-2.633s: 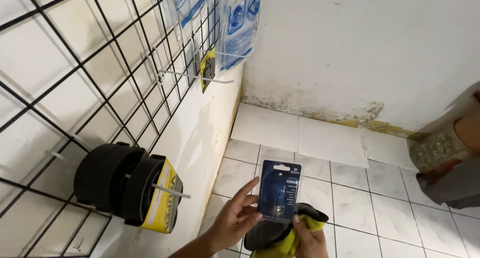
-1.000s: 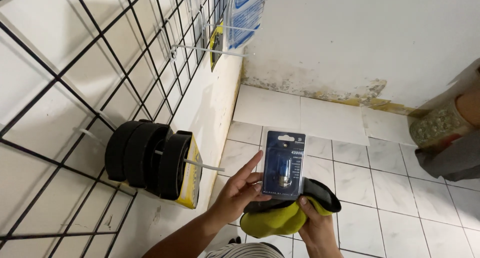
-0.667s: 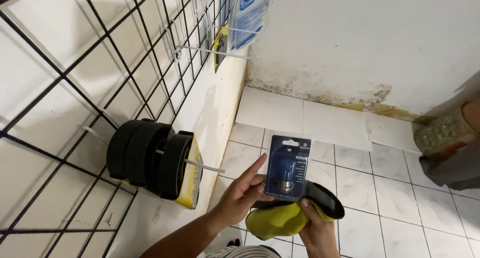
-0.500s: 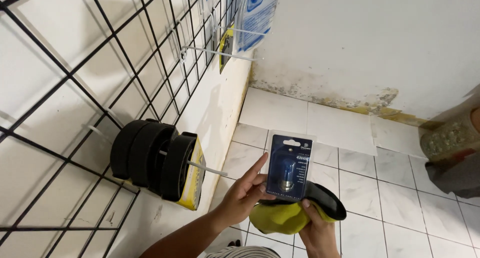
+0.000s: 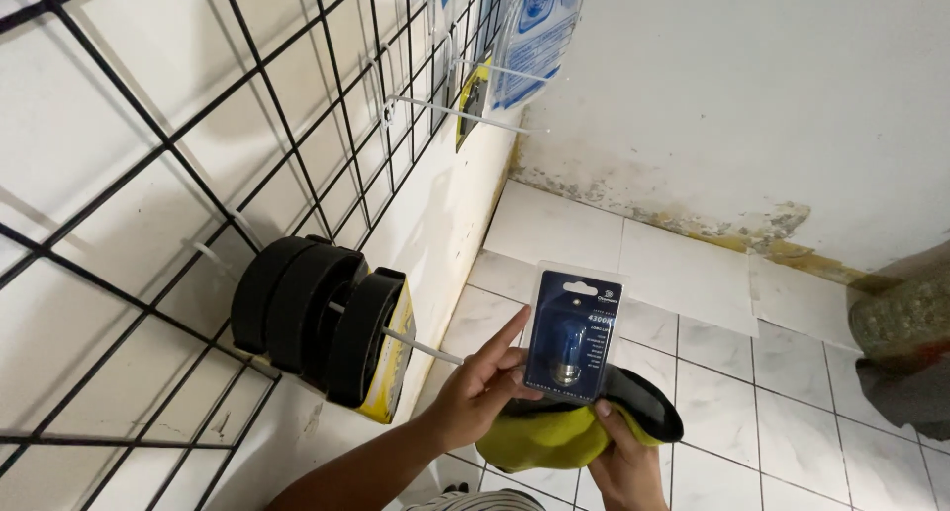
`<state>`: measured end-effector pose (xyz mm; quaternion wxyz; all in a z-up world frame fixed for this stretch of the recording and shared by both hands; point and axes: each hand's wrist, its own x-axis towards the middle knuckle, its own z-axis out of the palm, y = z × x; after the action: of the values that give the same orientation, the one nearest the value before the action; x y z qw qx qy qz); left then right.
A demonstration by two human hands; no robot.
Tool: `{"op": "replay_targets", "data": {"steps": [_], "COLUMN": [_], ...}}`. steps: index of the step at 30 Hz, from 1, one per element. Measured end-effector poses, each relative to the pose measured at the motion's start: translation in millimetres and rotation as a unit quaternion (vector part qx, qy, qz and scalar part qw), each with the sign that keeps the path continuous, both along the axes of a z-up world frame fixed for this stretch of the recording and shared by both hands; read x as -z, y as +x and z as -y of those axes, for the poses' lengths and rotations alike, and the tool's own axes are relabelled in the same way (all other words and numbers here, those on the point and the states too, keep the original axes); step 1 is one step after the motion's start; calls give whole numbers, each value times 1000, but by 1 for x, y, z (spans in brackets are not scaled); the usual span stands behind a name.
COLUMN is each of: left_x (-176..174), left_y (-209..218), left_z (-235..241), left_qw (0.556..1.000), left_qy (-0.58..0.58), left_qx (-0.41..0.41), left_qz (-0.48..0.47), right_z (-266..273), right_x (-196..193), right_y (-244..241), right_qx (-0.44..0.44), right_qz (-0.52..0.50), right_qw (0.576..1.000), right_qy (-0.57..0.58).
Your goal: The person wipes the front and back of a packaged motorcycle chain with a yellow cloth, then picks up a packaged LED bulb and wipes its front and back surfaces. The person holds the items with both hands and rotates them to access different sides while cleaning.
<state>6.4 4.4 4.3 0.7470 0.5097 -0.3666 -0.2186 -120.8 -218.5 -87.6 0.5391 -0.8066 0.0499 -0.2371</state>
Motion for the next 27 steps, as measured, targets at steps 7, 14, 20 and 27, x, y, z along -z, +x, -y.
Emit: {"op": "replay_targets", "data": {"steps": [7,14,20,27], "left_x": [-3,-16,-15,-15], "left_y": [3,5,8,7], "left_z": [-1,-6,-8,-19], "left_qw": [1000,999,997,995], "left_qy": [6,16,24,28], "left_qx": [-12,-39,-70,-97], "left_qz": [-4,2,-8,-14], "right_z": [23,10,11,14], "right_x": [17,-21,-30,-19], "right_y": [4,33,59,74], "right_qx": [-27,-8,-48,-134], "right_qz": [-36,-68,-77,-72], "right_qw": [997,997,847,839], "right_qy": [-56,-33,523,523]}}
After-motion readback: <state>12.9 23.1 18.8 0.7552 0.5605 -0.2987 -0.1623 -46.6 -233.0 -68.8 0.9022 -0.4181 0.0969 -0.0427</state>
